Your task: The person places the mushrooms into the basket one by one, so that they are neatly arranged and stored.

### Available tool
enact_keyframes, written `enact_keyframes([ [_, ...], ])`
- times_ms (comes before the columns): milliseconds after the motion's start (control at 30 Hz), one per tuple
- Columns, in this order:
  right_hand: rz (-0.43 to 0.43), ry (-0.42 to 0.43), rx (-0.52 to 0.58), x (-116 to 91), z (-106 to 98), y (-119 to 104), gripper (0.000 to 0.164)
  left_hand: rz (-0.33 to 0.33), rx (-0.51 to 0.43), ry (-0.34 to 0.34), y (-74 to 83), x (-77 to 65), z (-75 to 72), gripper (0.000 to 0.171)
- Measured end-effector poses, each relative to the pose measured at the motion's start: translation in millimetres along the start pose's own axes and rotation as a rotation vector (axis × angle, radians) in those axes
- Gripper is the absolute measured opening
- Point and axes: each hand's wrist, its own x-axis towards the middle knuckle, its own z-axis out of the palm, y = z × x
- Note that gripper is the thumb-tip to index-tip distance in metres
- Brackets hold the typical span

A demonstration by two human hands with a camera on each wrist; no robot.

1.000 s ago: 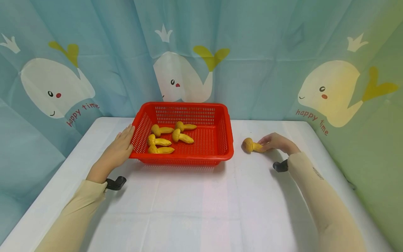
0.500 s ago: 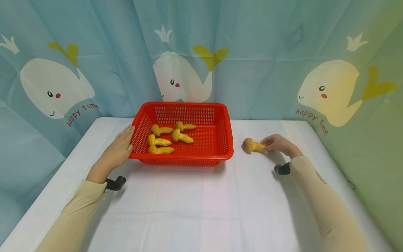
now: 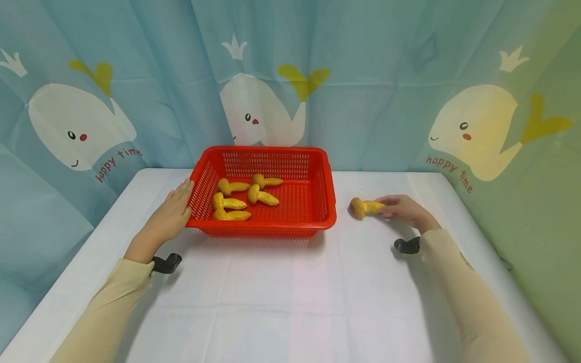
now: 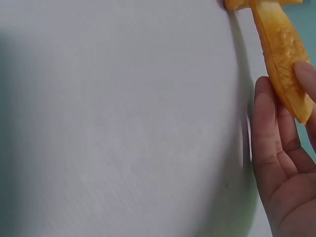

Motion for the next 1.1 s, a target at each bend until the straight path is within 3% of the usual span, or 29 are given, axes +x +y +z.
enact_keyframes([
  [67, -0.006, -0.008, 0.077, 0.2, 0.2, 1.3, 0.017, -0.002, 0.000, -0.002, 0.1, 0.1, -0.2, 0.062],
  [500, 0.035, -0.023, 0.460, -2.5, 8.9, 0.8, 0.029, 0.000, 0.012, -0.001, -0.5, 1.1, -0.8, 0.062],
  [667, 0.083, 0.009, 0.554, -2.4, 14.7, -2.7, 0.027, -0.001, 0.002, -0.004, -0.4, 0.2, -1.1, 0.062],
  [900, 0.142, -0.008, 0.669, -3.0, 17.0, -4.3, 0.027, -0.003, -0.004, -0.008, 0.1, -0.6, -1.1, 0.062],
  [1100, 0.176, 0.012, 0.723, -2.1, 19.5, -6.5, 0.023, 0.004, 0.000, -0.002, 0.0, -0.7, -0.8, 0.061],
])
